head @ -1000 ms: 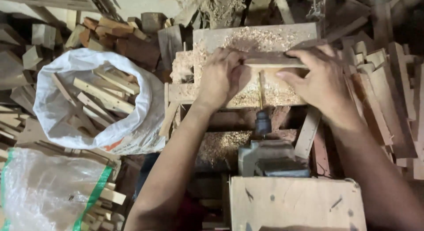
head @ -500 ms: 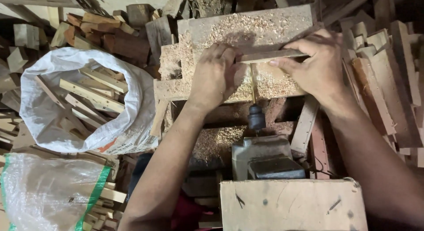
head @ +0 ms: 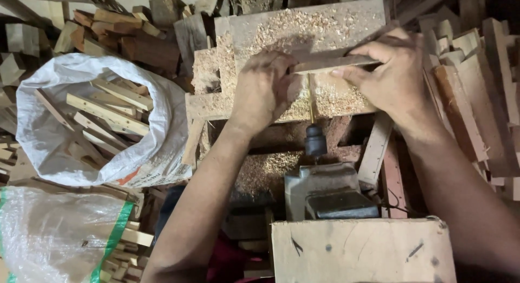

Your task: Drilling holes into small wooden blocks using a drill press in a workshop environment.

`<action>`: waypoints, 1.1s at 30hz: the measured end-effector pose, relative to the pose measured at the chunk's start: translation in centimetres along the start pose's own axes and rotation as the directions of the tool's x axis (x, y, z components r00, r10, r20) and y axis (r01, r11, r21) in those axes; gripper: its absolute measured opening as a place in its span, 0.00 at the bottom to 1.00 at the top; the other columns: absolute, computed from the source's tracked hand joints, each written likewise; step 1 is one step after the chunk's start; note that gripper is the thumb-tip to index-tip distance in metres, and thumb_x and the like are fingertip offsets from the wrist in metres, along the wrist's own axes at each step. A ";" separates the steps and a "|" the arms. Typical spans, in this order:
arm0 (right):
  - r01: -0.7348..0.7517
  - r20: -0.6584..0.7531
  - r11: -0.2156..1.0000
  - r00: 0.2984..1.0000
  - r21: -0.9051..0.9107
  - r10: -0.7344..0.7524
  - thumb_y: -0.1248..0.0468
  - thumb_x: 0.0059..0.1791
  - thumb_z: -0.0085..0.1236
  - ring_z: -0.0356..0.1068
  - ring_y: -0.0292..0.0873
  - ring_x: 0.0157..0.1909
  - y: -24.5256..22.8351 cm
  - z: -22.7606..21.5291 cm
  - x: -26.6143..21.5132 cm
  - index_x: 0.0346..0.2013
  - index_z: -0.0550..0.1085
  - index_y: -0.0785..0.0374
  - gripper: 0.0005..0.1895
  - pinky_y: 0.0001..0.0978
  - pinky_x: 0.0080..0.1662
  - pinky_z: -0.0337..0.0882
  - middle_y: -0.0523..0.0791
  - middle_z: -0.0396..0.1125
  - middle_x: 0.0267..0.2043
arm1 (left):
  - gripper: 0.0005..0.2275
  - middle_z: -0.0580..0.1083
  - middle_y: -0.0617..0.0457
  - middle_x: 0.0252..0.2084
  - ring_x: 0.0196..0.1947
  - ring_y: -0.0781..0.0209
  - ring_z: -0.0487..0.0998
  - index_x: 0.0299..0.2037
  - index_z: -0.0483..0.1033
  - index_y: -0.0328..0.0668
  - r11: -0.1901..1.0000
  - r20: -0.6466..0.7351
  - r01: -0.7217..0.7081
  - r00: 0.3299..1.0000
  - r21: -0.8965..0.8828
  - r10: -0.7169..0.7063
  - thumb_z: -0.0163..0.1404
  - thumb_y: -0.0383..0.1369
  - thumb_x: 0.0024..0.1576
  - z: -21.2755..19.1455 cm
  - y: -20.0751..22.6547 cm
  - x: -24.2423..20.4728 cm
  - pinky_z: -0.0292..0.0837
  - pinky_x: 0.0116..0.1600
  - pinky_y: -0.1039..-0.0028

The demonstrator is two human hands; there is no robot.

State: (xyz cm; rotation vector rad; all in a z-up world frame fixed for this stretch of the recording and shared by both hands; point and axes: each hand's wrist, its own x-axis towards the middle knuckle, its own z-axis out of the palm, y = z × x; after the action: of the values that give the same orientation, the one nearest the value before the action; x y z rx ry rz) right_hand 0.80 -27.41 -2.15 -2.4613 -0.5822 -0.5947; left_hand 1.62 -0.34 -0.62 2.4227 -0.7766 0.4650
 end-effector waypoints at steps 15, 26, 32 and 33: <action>0.027 0.012 0.998 1.000 -0.055 -0.027 0.55 0.47 0.83 0.56 0.43 0.40 0.2 0.2 -0.4 0.36 0.83 0.63 0.18 0.45 0.53 0.55 0.45 0.66 0.34 | 0.15 0.81 0.48 0.42 0.43 0.54 0.83 0.42 0.78 0.37 1.000 0.023 0.015 1.000 -0.021 -0.014 0.62 0.19 0.45 0.4 0.0 -0.8 0.85 0.51 0.66; -0.044 -0.100 0.998 0.994 -0.043 0.039 0.63 0.41 0.79 0.71 0.56 0.46 -0.4 -0.7 0.6 0.47 0.84 0.58 0.21 0.43 0.54 0.67 0.51 0.72 0.40 | 0.11 0.78 0.49 0.34 0.43 0.46 0.79 0.40 0.81 0.44 1.000 -0.030 0.022 0.999 0.005 -0.022 0.64 0.30 0.47 1.1 -2.3 -0.4 0.74 0.50 0.60; -0.324 0.273 0.935 0.921 0.147 0.277 0.73 0.53 0.61 0.60 0.35 0.17 -3.9 -2.1 2.7 0.56 0.76 0.68 0.15 0.21 0.15 0.59 0.49 0.74 0.35 | 0.17 0.76 0.50 0.41 0.47 0.50 0.74 0.44 0.79 0.45 0.950 -0.021 0.021 1.000 0.313 -0.016 0.65 0.31 0.43 -1.1 -2.0 0.1 0.64 0.53 0.62; -0.225 0.249 0.964 0.951 0.141 0.185 0.75 0.52 0.62 0.61 0.36 0.17 -3.3 -0.4 2.0 0.54 0.78 0.67 0.16 0.22 0.14 0.60 0.50 0.73 0.36 | 0.21 0.76 0.51 0.43 0.48 0.50 0.75 0.49 0.78 0.48 0.973 0.010 0.039 0.999 0.226 -0.042 0.67 0.34 0.43 -0.6 -0.7 -0.3 0.64 0.54 0.60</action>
State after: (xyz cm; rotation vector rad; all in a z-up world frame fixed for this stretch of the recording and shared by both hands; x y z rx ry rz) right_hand 0.63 -24.59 0.54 -2.4060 -0.4362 -0.1661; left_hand 1.76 0.60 -0.57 2.6494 -0.7117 0.5462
